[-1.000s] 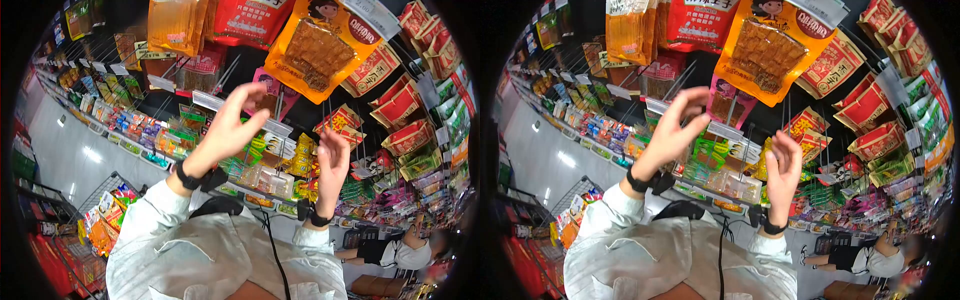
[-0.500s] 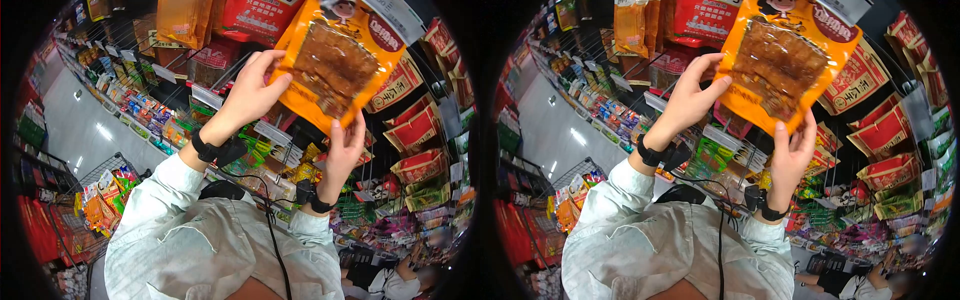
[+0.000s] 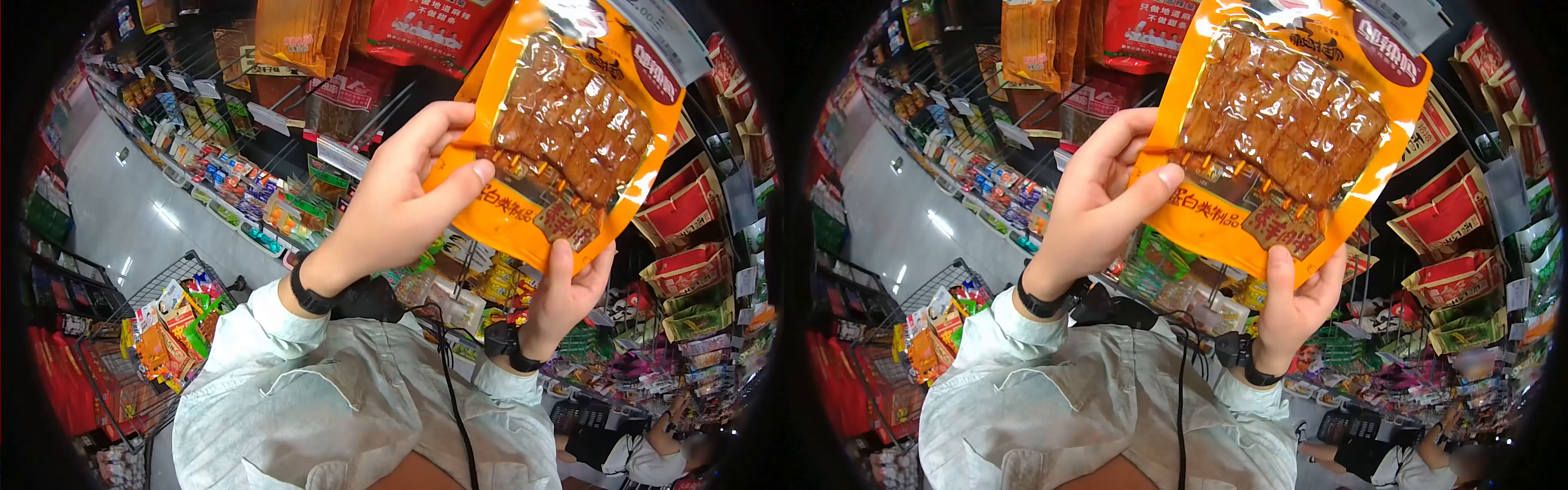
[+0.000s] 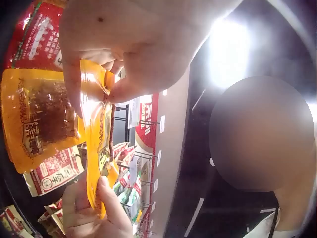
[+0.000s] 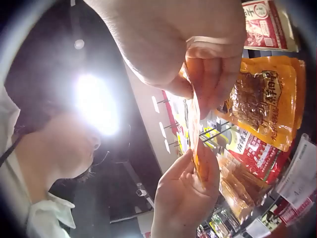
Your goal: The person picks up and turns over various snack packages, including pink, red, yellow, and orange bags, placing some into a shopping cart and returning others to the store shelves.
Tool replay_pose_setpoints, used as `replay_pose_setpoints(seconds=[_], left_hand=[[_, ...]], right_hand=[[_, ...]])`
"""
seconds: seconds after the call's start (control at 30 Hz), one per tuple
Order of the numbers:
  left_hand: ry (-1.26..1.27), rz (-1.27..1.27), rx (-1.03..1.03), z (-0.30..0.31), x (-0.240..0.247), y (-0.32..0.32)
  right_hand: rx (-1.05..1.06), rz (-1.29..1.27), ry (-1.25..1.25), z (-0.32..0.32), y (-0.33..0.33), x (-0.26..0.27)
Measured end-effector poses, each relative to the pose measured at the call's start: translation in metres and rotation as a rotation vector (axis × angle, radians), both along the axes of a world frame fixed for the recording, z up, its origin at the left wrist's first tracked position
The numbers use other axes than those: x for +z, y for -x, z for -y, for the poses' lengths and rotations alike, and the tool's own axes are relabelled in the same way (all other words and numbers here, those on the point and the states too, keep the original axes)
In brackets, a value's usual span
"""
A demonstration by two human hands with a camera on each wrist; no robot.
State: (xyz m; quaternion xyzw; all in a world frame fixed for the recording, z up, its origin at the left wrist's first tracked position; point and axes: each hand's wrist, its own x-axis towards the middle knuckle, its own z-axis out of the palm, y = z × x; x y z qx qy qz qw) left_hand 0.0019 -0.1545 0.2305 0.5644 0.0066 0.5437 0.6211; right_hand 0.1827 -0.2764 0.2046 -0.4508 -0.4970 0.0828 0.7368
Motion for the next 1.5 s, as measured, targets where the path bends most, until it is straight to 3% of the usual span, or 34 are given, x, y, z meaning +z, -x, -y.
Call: replay_pose_setpoints(seconds=[0.2,0.5,0.7,0.77,0.9,1.0,1.1,1.2,1.3,1.5], left_hand=[[-0.074,-0.145,0.031,0.001,-0.017,0.02],[-0.134,-0.106,-0.057,-0.01,-0.012,0.025],[0.077,-0.175,-0.304,0.003,-0.063,0.037],[0.114,-0.164,-0.372,0.008,-0.092,0.038],[0.032,-0.455,-0.369,0.026,-0.131,0.067],[0.078,-0.507,-0.421,0.045,-0.159,0.08],[0.024,-0.559,-0.404,0.063,-0.177,0.092],[-0.104,-0.664,-0.161,0.09,-0.184,0.101],[-0.113,-0.729,-0.111,0.121,-0.185,0.114],[-0.025,-0.85,-0.046,0.211,-0.203,0.139]], right_hand=[[-0.067,-0.025,0.017,0.012,0.022,-0.009],[-0.2,0.012,0.053,0.025,0.037,0.0],[-0.335,0.022,0.293,0.059,0.068,-0.024],[-0.285,-0.033,0.387,0.08,0.075,-0.039],[-0.236,-0.093,0.652,0.128,0.078,-0.08],[-0.2,-0.168,0.705,0.149,0.088,-0.103],[-0.204,-0.17,0.735,0.166,0.092,-0.122],[-0.2,-0.172,0.737,0.177,0.095,-0.135],[-0.202,0.035,0.772,0.192,0.093,-0.138],[-0.077,0.195,0.874,0.241,0.087,-0.147]])
